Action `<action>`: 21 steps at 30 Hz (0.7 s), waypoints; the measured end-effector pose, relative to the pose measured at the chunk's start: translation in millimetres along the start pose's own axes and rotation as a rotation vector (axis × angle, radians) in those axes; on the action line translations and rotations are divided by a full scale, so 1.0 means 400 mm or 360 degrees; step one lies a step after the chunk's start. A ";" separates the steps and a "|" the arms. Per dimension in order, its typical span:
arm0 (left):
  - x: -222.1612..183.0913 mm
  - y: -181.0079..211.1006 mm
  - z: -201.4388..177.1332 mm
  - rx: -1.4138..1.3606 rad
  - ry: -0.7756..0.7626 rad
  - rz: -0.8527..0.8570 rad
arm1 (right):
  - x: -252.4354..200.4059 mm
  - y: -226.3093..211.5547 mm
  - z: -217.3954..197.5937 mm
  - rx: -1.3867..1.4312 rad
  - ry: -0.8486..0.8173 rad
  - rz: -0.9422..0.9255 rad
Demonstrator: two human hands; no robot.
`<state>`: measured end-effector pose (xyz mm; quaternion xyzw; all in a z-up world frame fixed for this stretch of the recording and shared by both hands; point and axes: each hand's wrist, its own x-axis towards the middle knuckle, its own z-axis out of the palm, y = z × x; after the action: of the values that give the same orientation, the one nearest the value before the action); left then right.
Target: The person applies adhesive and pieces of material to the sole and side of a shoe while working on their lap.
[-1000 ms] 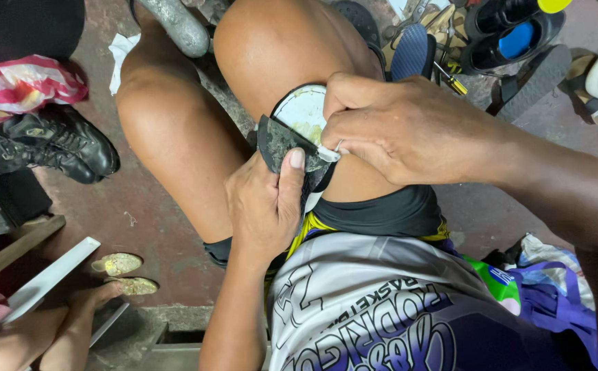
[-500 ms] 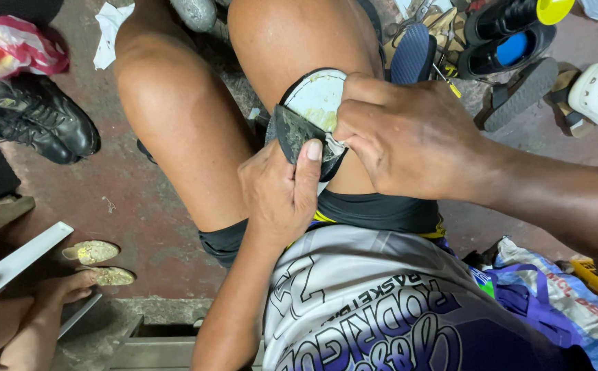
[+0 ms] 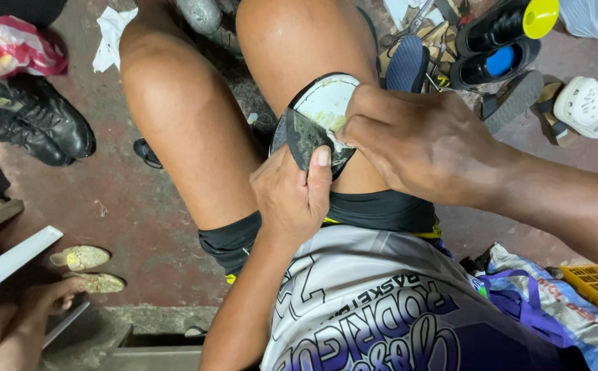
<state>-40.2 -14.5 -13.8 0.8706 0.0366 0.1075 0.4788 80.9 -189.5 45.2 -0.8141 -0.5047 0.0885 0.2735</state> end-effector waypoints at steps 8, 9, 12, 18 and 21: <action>-0.007 -0.001 0.029 0.0116 0.0122 0.0132 | 0.051 0.003 0.061 -0.0075 -0.0035 0.0166; -0.005 -0.001 0.030 0.0136 0.0138 0.0125 | 0.058 0.001 0.063 -0.0089 -0.0003 0.0164; 0.002 0.005 0.011 0.0066 0.0161 -0.0035 | 0.074 -0.002 0.051 0.0020 0.0023 0.0076; 0.052 0.069 -0.029 0.0016 0.0153 -0.0755 | 0.044 0.005 -0.005 0.0124 -0.0168 0.0089; 0.088 0.079 -0.071 -0.0074 0.0250 0.0033 | 0.034 0.009 0.001 0.0122 -0.0103 0.0062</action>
<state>-13.5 -2.3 32.9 0.8485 0.0627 0.1813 0.4932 89.9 -178.9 44.5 -0.8094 -0.4936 0.1394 0.2860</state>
